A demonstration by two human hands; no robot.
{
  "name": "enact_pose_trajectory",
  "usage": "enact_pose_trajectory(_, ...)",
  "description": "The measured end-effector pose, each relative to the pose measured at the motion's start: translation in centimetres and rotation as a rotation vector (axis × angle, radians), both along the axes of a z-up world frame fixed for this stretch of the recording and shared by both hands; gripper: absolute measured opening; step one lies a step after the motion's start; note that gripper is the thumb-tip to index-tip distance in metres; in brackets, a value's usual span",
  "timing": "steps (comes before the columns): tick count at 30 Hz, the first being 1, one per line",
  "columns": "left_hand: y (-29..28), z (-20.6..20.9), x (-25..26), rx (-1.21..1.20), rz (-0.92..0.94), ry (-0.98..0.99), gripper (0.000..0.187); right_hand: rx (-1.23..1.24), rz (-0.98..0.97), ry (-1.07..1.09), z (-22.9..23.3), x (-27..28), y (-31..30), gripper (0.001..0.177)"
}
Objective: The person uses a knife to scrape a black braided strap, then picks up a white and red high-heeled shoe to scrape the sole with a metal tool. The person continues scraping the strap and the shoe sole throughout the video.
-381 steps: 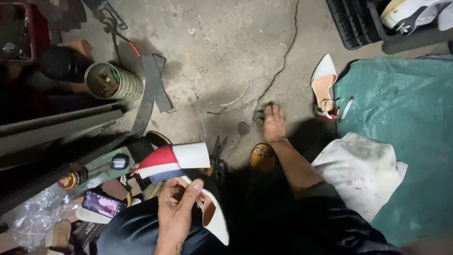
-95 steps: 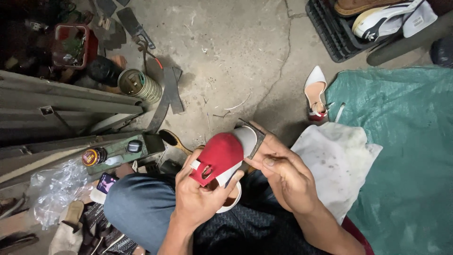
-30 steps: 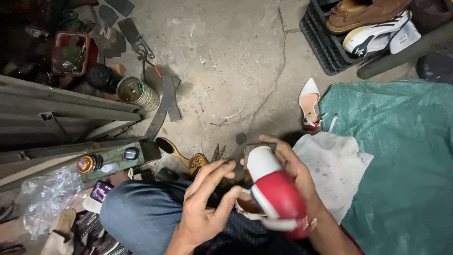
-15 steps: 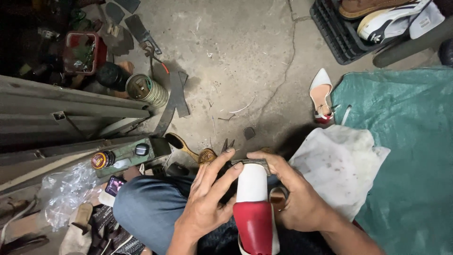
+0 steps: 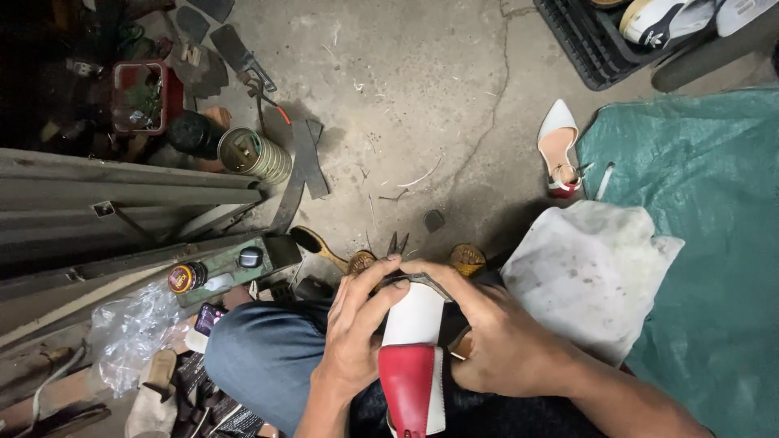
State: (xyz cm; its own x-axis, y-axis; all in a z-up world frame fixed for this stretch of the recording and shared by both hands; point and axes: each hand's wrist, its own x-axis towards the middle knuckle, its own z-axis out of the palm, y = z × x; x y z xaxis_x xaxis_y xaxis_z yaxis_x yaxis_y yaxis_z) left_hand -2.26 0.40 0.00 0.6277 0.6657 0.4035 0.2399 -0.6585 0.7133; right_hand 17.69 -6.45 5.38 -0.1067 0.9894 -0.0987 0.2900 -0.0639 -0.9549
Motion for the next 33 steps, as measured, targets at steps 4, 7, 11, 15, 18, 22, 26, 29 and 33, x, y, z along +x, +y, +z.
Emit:
enact_pose_trajectory(4,0.0,-0.3,0.0,-0.067,0.000,0.007,0.055,0.032,-0.005,-0.038,-0.3,-0.2,0.2,0.087)
enact_pose_trajectory(7,0.1,-0.1,0.1,-0.079,-0.003,-0.005,0.056,0.060,-0.010,-0.051,-0.4,-0.4,0.3,0.086)
enact_pose_trajectory(11,0.4,0.3,0.3,-0.069,-0.012,0.042,0.055,0.035,-0.013,-0.066,-0.7,-0.2,0.3,0.086)
enact_pose_trajectory(15,1.9,-0.5,1.5,-0.071,-0.006,0.067,0.048,0.041,-0.021,-0.006,-1.8,0.9,2.0,0.081)
enact_pose_trajectory(18,3.5,-1.7,2.6,-0.038,0.039,0.129,0.063,-0.031,-0.040,0.143,-3.8,2.5,3.4,0.094)
enact_pose_trajectory(22,6.6,-3.7,3.1,-0.220,0.106,0.129,0.068,0.057,-0.206,0.128,-5.7,6.0,5.1,0.096)
enact_pose_trajectory(26,9.3,-8.0,3.2,-0.503,0.259,0.246,0.045,0.205,-0.306,0.207,-7.1,9.4,7.2,0.094)
enact_pose_trajectory(29,10.3,-14.0,3.1,-0.765,0.414,0.400,0.043,0.142,-0.419,0.127,-8.5,10.5,7.3,0.089)
enact_pose_trajectory(33,10.9,-24.0,1.9,-0.849,0.515,0.394,0.029,0.094,-0.480,0.127,-10.2,10.6,7.7,0.071)
